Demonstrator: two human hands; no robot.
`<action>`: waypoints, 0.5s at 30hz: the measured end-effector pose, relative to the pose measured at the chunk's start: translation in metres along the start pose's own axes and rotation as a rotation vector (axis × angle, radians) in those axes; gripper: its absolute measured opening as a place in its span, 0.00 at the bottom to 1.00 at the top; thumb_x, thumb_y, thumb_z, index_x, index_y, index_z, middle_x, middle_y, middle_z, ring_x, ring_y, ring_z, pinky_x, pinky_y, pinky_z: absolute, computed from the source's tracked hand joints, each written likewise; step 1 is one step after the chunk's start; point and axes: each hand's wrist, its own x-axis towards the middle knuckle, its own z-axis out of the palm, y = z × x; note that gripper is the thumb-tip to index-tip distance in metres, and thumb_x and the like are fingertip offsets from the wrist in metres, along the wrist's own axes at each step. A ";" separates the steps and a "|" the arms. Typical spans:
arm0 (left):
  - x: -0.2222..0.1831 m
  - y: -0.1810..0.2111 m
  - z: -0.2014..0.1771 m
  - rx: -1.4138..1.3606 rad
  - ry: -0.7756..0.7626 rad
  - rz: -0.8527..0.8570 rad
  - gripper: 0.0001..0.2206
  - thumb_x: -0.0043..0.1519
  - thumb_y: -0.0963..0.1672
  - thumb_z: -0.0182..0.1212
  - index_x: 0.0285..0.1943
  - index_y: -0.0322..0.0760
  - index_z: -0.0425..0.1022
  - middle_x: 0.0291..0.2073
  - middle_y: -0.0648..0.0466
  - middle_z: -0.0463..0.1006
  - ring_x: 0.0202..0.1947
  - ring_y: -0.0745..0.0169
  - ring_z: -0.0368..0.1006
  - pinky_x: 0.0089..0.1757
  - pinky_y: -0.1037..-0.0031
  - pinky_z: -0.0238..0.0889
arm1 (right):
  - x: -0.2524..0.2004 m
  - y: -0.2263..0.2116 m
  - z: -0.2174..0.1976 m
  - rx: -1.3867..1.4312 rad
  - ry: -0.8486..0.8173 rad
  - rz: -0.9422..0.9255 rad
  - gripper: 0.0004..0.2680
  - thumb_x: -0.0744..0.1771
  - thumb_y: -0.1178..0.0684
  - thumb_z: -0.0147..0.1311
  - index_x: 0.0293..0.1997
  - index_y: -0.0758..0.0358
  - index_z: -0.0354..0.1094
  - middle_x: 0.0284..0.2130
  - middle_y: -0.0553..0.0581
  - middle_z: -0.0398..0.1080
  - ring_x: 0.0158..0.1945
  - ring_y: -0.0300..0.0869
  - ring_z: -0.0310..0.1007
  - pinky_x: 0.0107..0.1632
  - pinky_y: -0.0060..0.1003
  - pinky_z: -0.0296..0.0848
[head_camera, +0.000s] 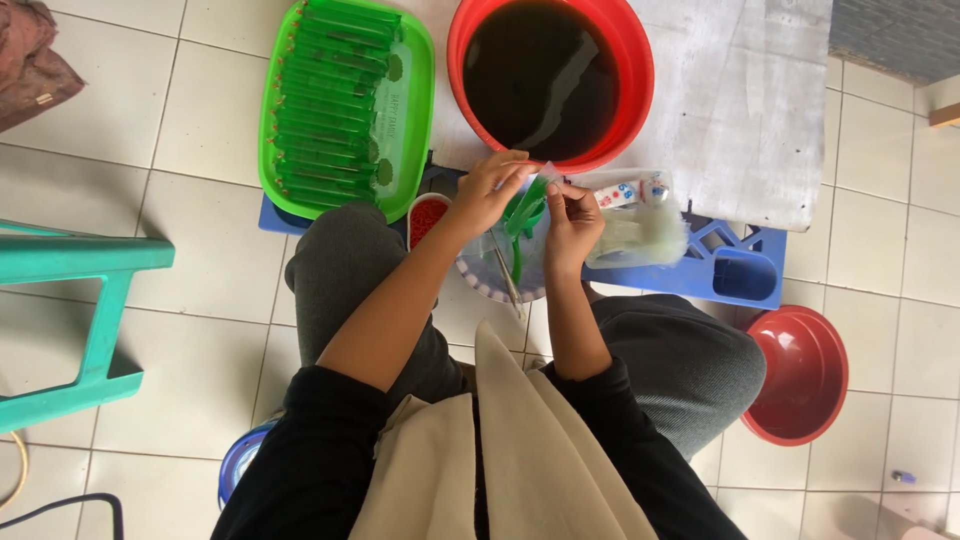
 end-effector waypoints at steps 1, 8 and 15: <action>0.000 -0.003 0.009 -0.004 0.004 0.000 0.13 0.72 0.53 0.53 0.51 0.55 0.83 0.53 0.59 0.80 0.51 0.55 0.79 0.51 0.67 0.69 | 0.005 0.002 0.002 -0.003 -0.004 -0.002 0.03 0.67 0.61 0.64 0.40 0.69 0.76 0.27 0.53 0.74 0.34 0.32 0.70 0.40 0.30 0.72; 0.017 -0.041 0.064 0.041 0.016 -0.051 0.20 0.74 0.55 0.45 0.62 0.47 0.78 0.67 0.43 0.67 0.63 0.35 0.68 0.64 0.52 0.52 | 0.038 0.024 0.014 -0.086 0.115 -0.020 0.02 0.66 0.62 0.65 0.38 0.67 0.77 0.25 0.55 0.73 0.32 0.32 0.70 0.38 0.30 0.73; 0.055 -0.068 0.092 0.048 -0.185 -0.398 0.33 0.71 0.64 0.30 0.66 0.51 0.76 0.72 0.54 0.63 0.71 0.45 0.58 0.60 0.38 0.51 | 0.073 0.060 0.013 -0.254 0.204 0.048 0.02 0.64 0.60 0.67 0.36 0.63 0.79 0.23 0.54 0.76 0.30 0.35 0.74 0.37 0.32 0.75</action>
